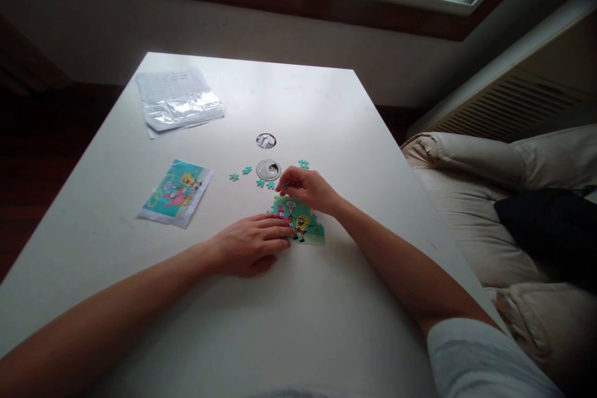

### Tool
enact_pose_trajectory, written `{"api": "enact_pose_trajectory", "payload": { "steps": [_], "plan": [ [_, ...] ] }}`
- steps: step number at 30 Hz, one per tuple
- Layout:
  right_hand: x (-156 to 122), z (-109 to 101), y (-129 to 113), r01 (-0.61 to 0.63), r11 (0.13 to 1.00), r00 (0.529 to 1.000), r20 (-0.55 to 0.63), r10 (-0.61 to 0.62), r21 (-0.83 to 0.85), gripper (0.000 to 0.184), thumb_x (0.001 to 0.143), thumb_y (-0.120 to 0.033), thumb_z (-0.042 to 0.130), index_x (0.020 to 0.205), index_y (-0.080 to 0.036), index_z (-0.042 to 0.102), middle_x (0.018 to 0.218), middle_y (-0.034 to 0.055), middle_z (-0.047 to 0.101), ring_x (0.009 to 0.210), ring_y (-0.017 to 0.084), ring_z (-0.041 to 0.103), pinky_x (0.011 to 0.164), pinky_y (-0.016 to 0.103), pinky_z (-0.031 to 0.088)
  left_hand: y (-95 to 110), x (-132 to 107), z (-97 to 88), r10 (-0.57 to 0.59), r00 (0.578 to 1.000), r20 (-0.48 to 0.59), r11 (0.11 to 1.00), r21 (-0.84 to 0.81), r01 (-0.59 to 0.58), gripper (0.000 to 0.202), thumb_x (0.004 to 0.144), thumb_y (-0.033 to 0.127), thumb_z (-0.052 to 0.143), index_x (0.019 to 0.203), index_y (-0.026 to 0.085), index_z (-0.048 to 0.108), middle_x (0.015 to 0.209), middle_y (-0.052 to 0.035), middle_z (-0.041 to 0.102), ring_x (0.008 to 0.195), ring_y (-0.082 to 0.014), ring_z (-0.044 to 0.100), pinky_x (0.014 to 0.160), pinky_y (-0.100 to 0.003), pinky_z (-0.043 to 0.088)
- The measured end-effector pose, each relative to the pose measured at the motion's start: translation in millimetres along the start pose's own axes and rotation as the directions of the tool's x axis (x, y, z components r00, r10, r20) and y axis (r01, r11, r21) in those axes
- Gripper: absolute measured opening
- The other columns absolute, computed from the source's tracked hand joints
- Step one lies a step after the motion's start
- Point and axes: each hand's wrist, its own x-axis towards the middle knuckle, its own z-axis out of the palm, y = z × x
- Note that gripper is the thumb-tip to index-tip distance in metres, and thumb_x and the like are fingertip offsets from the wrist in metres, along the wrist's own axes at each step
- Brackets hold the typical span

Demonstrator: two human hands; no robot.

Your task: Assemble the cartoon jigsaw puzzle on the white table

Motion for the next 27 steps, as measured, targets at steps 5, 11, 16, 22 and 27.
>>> {"api": "enact_pose_trajectory", "payload": {
  "steps": [5, 11, 16, 22, 27],
  "plan": [
    [0, 5, 4, 0.025, 0.996, 1.000, 0.006, -0.025, -0.085, 0.023, 0.091, -0.026, 0.057, 0.108, -0.020, 0.072, 0.095, 0.0039, 0.074, 0.083, 0.016, 0.072, 0.080, 0.029, 0.058, 0, 1, 0.4, 0.002, 1.000, 0.003, 1.000, -0.017, -0.002, 0.041, 0.087, 0.022, 0.059, 0.128, 0.020, 0.059, 0.149, -0.0070, 0.055, 0.140, -0.0273, 0.047, 0.123, -0.044, 0.032],
    [1, 7, 5, 0.011, 1.000, 1.000, -0.021, -0.011, -0.018, 0.029, 0.086, -0.024, 0.064, 0.115, -0.021, 0.065, 0.090, 0.0009, 0.069, 0.079, 0.014, 0.068, 0.076, 0.027, 0.057, -3, 0, 1.0, -0.022, 0.995, -0.095, 0.999, -0.031, 0.019, 0.031, 0.091, 0.019, 0.055, 0.121, 0.022, 0.062, 0.136, -0.0059, 0.064, 0.130, -0.0236, 0.055, 0.117, -0.041, 0.038],
    [0, 9, 3, 0.000, 1.000, 1.000, -0.005, 0.000, 0.018, 0.021, 0.084, -0.033, 0.070, 0.099, -0.020, 0.062, 0.080, -0.0010, 0.066, 0.071, 0.012, 0.063, 0.070, 0.025, 0.054, -16, -3, -3.5, -0.381, 0.846, -0.374, 0.923, -0.102, 0.371, 0.017, 0.095, 0.020, 0.053, 0.104, 0.023, 0.067, 0.108, -0.0043, 0.073, 0.103, -0.0205, 0.065, 0.096, -0.037, 0.048],
    [-5, 17, -8, 0.058, 0.998, 0.997, 0.053, -0.058, 0.006, 0.014, 0.088, -0.031, 0.066, 0.093, -0.020, 0.058, 0.082, -0.0002, 0.067, 0.073, 0.012, 0.061, 0.071, 0.025, 0.051, -25, -1, -9.5, -0.630, 0.632, -0.452, 0.770, -0.252, 0.587, 0.011, 0.095, 0.027, 0.056, 0.092, 0.022, 0.065, 0.091, -0.0020, 0.070, 0.091, -0.0198, 0.063, 0.086, -0.034, 0.047],
    [-8, 22, -16, 0.124, 0.982, 0.992, 0.052, -0.118, -0.143, 0.010, 0.089, -0.029, 0.063, 0.093, -0.021, 0.059, 0.079, -0.0017, 0.063, 0.070, 0.011, 0.055, 0.067, 0.024, 0.046, -24, 0, -8.7, -0.633, 0.641, -0.434, 0.765, -0.223, 0.605, 0.013, 0.095, 0.032, 0.058, 0.089, 0.023, 0.063, 0.090, -0.0015, 0.069, 0.090, -0.0204, 0.062, 0.087, -0.036, 0.045]
  ]
}}
